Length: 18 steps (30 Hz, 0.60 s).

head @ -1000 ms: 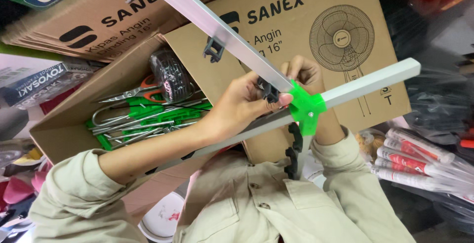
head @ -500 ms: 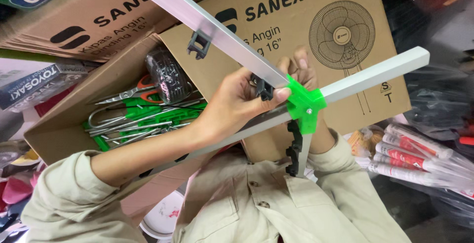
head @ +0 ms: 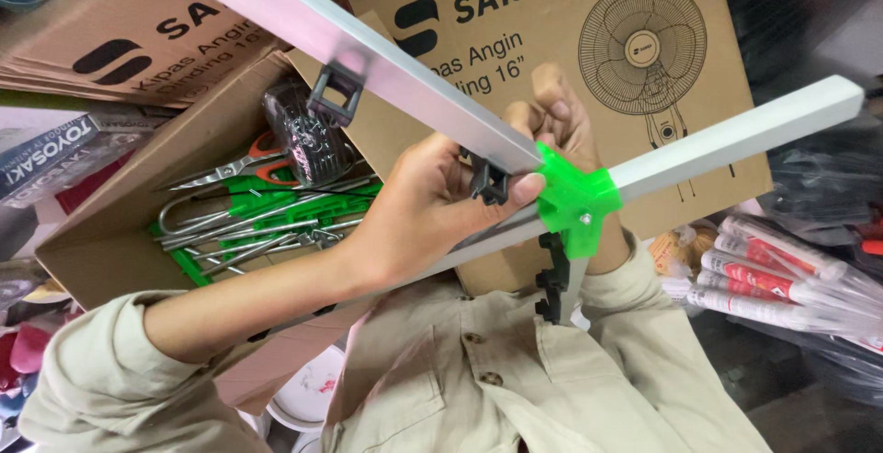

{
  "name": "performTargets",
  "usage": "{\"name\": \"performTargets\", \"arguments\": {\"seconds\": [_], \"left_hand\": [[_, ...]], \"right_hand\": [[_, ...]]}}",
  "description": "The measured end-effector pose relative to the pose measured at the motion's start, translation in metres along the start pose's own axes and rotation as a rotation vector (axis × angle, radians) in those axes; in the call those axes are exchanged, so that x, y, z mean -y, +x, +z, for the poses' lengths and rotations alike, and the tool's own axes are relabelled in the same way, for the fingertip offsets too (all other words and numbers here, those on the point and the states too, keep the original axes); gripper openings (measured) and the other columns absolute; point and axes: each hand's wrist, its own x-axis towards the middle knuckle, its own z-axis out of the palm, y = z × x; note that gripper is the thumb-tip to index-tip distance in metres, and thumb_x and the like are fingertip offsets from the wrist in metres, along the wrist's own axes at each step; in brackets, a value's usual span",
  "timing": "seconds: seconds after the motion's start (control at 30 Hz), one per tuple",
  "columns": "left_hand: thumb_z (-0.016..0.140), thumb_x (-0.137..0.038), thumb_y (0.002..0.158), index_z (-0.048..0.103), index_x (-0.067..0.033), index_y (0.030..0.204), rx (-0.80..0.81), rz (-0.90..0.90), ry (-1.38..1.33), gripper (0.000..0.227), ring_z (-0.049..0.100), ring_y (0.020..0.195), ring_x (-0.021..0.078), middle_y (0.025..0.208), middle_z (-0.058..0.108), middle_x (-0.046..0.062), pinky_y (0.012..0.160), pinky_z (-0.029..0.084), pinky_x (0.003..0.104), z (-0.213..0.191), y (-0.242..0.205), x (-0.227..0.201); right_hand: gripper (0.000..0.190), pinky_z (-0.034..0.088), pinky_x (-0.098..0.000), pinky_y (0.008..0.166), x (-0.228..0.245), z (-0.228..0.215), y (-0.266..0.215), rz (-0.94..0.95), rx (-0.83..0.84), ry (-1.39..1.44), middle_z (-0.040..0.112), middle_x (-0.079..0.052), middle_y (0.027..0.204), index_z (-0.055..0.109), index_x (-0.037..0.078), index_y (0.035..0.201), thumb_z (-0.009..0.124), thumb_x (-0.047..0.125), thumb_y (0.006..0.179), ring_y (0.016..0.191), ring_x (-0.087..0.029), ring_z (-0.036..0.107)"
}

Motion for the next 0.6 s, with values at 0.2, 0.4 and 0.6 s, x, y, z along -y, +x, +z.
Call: {"name": "performTargets", "arguments": {"seconds": [0.2,0.4,0.6], "left_hand": [[0.078,-0.014,0.093,0.069,-0.0007,0.113,-0.052,0.048,0.175,0.025,0.061,0.073,-0.0007,0.088,0.072,-0.001,0.059,0.049,0.019,0.006,0.000,-0.004],[0.082,-0.015,0.091,0.074,-0.0011,0.102,-0.055,0.009,0.315,0.019,0.047,0.060,0.0005,0.072,0.064,-0.001,0.050,0.037,0.021,0.005,0.001,-0.006],[0.079,-0.011,0.093,0.073,-0.0005,0.108,-0.011,0.060,0.220,0.020,0.055,0.070,-0.0004,0.083,0.070,-0.002,0.057,0.044,0.020,0.005,0.001,-0.001]], "right_hand": [[0.044,0.053,-0.0208,0.061,0.001,-0.004,-0.004,-0.012,0.011,-0.027,0.063,-0.007,0.092,0.035,0.016,0.104,0.078,0.007,0.097,0.073,-0.012,0.063],[0.043,0.053,-0.0208,0.063,0.004,0.005,-0.015,0.005,-0.083,-0.053,0.057,-0.004,0.089,0.036,0.015,0.099,0.079,0.008,0.096,0.075,-0.011,0.059],[0.041,0.051,-0.0194,0.061,0.005,-0.002,-0.016,0.089,-0.036,0.019,0.057,-0.004,0.084,0.036,0.014,0.099,0.076,0.008,0.100,0.072,-0.009,0.059]]}}
